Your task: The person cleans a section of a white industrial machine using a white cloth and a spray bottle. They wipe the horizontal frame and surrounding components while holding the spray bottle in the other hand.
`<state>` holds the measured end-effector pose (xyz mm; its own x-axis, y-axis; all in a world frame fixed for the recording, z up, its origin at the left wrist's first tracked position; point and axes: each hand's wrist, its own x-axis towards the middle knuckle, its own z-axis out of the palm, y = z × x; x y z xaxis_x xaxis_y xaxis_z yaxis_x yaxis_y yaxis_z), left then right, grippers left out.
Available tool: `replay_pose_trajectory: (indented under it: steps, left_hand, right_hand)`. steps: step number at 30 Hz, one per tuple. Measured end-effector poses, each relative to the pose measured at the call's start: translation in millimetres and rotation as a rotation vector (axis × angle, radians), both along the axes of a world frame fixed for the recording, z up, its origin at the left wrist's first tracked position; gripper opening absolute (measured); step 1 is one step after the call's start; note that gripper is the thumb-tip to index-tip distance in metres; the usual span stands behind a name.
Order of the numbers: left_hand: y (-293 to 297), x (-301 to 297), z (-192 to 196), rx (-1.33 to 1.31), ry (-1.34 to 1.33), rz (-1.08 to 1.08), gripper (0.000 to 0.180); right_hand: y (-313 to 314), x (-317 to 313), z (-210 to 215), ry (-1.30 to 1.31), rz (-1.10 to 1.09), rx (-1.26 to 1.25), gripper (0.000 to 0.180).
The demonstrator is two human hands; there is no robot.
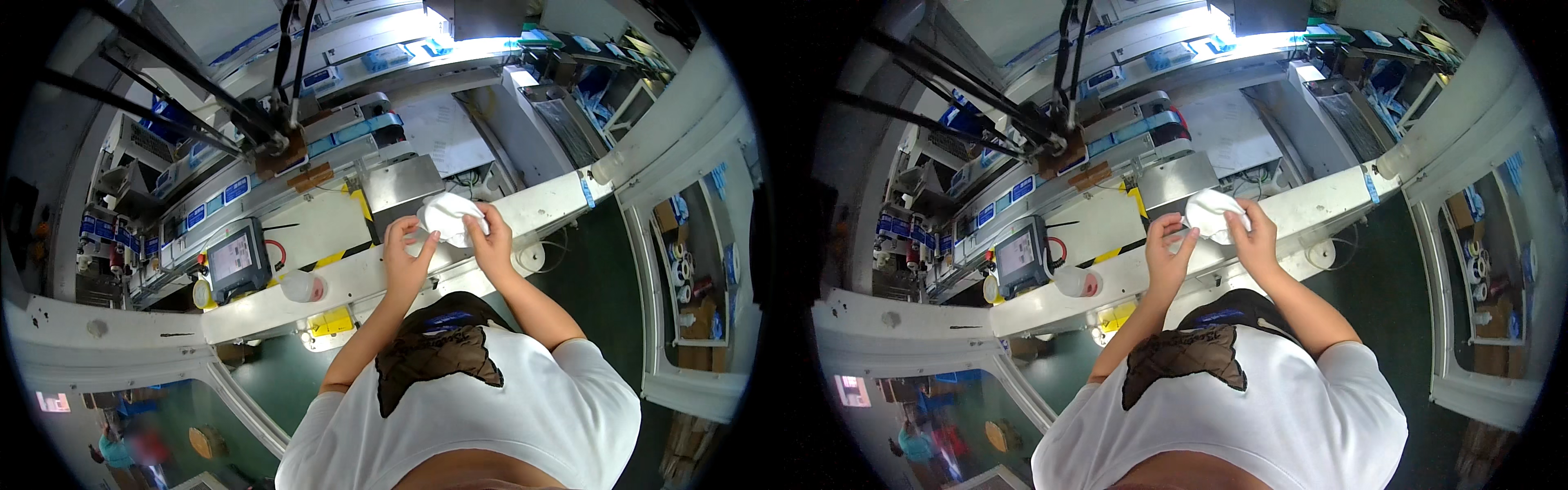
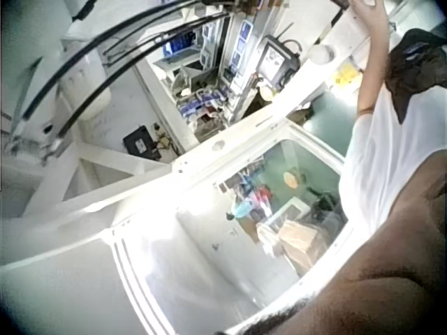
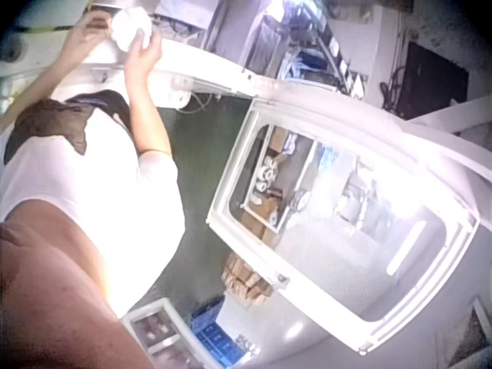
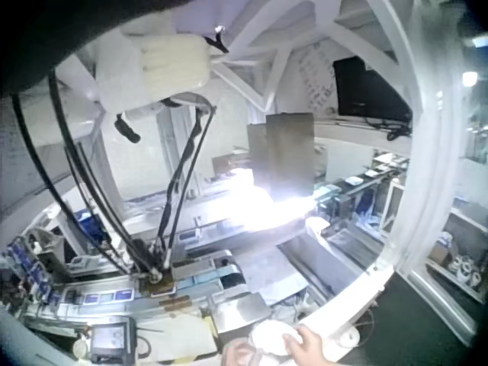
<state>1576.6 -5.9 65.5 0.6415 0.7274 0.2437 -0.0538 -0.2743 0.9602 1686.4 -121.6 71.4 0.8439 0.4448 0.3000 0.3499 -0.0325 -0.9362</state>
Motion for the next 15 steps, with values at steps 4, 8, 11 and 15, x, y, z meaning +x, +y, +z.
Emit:
replay_pose_trajectory:
  steps: [4, 8, 11, 15]
  left_hand:
    - [-10, 24, -28, -0.578, -0.159, -0.163, 0.044]
    - [-12, 34, -36, -0.529, -0.317, -0.158, 0.034]
    - [-10, 39, -45, -0.335, -0.323, -0.088, 0.032]
    - [-10, 38, -41, 0.139, -0.167, 0.034, 0.032]
  right_hand:
    - [-11, 18, -1, -0.498, 0.171, 0.03, 0.017]
    - [-25, 35, 6, -0.741, 0.291, 0.04, 0.031]
    - [-30, 41, -4, -0.797, 0.28, 0.039, 0.056]
    - [-26, 51, -13, -0.77, 0.245, 0.034, 0.058]
